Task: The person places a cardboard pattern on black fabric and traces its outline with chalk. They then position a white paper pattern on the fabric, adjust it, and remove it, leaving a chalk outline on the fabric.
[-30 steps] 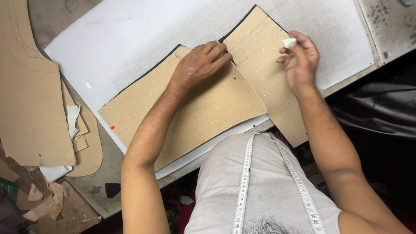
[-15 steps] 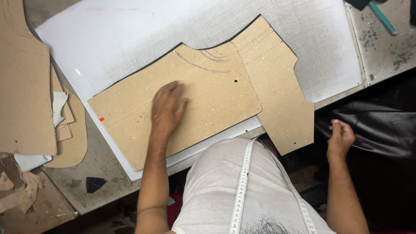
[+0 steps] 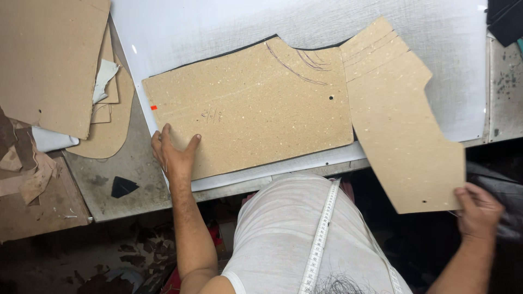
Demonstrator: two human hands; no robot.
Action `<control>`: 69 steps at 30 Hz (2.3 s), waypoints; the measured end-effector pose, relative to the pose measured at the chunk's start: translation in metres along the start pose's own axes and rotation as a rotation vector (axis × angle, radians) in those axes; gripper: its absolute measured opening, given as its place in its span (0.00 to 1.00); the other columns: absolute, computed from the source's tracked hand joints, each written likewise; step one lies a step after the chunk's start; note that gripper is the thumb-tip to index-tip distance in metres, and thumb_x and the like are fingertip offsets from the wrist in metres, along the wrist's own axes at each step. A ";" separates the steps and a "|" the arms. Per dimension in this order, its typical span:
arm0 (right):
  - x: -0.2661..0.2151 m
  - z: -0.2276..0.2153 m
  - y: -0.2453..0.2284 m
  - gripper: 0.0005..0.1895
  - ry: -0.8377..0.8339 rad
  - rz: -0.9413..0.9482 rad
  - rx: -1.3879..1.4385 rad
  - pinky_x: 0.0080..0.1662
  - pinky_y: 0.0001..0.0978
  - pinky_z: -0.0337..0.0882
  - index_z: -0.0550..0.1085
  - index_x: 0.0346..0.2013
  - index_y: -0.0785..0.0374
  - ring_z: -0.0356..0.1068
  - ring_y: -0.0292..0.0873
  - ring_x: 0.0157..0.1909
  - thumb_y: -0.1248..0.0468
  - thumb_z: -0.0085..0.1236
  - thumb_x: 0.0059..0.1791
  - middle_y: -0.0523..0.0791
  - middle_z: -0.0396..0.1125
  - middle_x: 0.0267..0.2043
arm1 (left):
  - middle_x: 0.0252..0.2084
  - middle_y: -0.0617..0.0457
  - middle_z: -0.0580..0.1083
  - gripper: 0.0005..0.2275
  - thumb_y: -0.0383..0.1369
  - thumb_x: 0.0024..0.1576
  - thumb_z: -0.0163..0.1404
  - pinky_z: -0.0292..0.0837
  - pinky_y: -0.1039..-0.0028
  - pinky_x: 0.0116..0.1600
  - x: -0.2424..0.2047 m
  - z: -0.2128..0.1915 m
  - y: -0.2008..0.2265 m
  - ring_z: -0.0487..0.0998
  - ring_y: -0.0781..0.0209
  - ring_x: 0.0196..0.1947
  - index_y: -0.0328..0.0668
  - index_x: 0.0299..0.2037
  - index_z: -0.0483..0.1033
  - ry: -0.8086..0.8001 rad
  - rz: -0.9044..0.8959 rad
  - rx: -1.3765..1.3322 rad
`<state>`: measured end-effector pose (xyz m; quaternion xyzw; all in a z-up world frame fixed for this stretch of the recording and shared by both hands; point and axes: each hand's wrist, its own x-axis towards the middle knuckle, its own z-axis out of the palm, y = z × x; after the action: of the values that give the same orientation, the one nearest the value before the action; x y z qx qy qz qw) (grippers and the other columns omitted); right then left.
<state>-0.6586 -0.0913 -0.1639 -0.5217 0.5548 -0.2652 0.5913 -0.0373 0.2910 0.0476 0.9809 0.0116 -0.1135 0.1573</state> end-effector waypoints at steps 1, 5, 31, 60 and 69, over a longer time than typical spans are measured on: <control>0.001 -0.022 -0.012 0.06 -0.010 -0.135 -0.116 0.41 0.25 0.68 0.76 0.49 0.68 0.69 0.36 0.38 0.72 0.62 0.57 0.48 0.73 0.42 | 0.72 0.37 0.50 0.43 0.44 0.47 0.68 0.58 0.43 0.68 0.001 -0.001 0.002 0.50 0.37 0.73 0.46 0.71 0.58 -0.013 -0.039 -0.002; 0.006 -0.063 -0.047 0.06 0.037 -0.315 -0.534 0.49 0.31 0.73 0.74 0.49 0.70 0.72 0.40 0.42 0.70 0.58 0.59 0.50 0.72 0.43 | 0.71 0.37 0.54 0.47 0.44 0.46 0.69 0.60 0.43 0.68 0.003 -0.010 0.004 0.53 0.39 0.73 0.46 0.74 0.53 0.001 -0.038 -0.038; 0.008 0.355 -0.204 0.16 -0.738 -0.225 -0.492 0.45 0.31 0.76 0.80 0.48 0.61 0.75 0.35 0.40 0.58 0.64 0.49 0.45 0.76 0.39 | 0.55 0.36 0.75 0.28 0.38 0.56 0.61 0.73 0.64 0.61 0.070 -0.011 -0.051 0.77 0.48 0.58 0.27 0.60 0.66 -0.228 -0.196 -0.854; 0.055 0.352 -0.213 0.08 -0.528 -0.512 -0.300 0.46 0.25 0.79 0.80 0.44 0.63 0.77 0.38 0.45 0.73 0.65 0.50 0.48 0.76 0.47 | 0.68 0.42 0.70 0.34 0.48 0.59 0.60 0.73 0.60 0.65 0.105 -0.052 -0.275 0.74 0.48 0.66 0.31 0.68 0.64 0.220 -0.292 -1.238; 0.069 0.376 -0.217 0.04 -0.490 -0.892 -0.430 0.50 0.31 0.76 0.81 0.41 0.59 0.76 0.40 0.49 0.70 0.64 0.53 0.43 0.77 0.44 | 0.70 0.41 0.68 0.34 0.45 0.58 0.61 0.72 0.58 0.68 0.093 -0.056 -0.253 0.72 0.47 0.68 0.33 0.69 0.62 0.258 -0.295 -1.246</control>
<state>-0.2337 -0.1003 -0.0520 -0.8616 0.1677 -0.2416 0.4136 0.0508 0.5479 0.0007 0.7000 0.2284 0.0127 0.6766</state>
